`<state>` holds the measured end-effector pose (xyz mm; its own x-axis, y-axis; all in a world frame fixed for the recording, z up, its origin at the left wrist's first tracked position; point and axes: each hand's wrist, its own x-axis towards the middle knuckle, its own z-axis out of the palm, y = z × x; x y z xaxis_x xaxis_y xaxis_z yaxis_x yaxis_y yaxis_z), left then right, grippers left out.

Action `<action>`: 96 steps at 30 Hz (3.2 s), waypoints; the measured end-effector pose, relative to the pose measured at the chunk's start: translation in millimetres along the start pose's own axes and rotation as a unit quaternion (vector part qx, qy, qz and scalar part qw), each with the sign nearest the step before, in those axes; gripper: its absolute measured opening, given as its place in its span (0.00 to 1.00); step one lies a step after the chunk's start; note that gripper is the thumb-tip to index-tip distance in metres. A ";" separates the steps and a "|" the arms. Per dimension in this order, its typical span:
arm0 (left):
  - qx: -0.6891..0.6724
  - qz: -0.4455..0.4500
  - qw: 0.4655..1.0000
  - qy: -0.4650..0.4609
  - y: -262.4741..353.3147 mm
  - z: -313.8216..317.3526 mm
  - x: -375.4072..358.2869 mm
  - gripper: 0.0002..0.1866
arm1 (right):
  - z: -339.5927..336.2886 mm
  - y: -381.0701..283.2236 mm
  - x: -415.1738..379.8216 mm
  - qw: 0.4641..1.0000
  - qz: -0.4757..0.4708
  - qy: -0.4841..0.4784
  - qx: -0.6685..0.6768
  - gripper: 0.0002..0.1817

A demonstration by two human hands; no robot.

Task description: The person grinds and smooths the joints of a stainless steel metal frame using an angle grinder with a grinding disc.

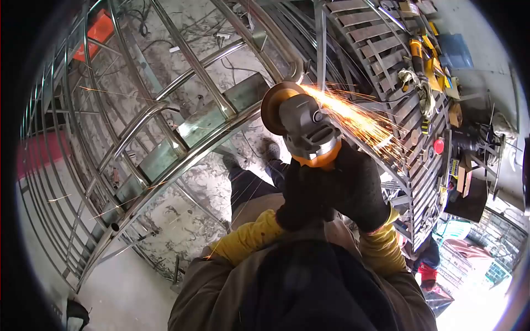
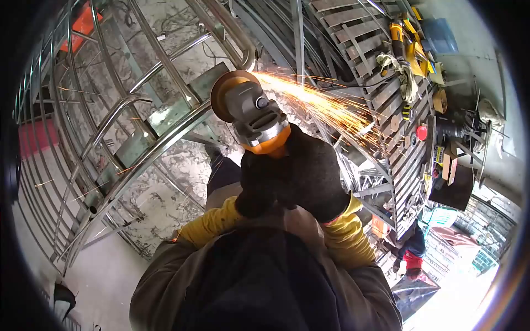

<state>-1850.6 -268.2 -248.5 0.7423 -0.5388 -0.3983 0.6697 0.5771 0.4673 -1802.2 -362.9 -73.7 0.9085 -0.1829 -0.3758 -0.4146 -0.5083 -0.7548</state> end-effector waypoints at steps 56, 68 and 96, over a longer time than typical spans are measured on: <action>0.665 0.419 0.618 -0.024 -30.8 -6.1 -20.6 0.34 | -13.2 -9.4 -1.8 0.993 -0.059 0.016 -0.099 0.24; 0.609 0.338 0.713 0.081 -50.2 6.5 -20.9 0.28 | -13.6 -5.4 0.1 0.991 -0.065 0.020 -0.116 0.25; 0.164 -0.159 0.968 -0.103 -111.4 -46.9 -29.0 0.24 | -14.7 -14.3 -1.4 0.987 -0.025 -0.017 -0.160 0.27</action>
<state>-1945.7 -288.1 -326.0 0.4563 -0.7883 -0.4128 0.7958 0.1540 0.5856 -1796.7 -367.7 -54.5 0.9227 -0.1264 -0.3643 -0.3271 -0.7566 -0.5661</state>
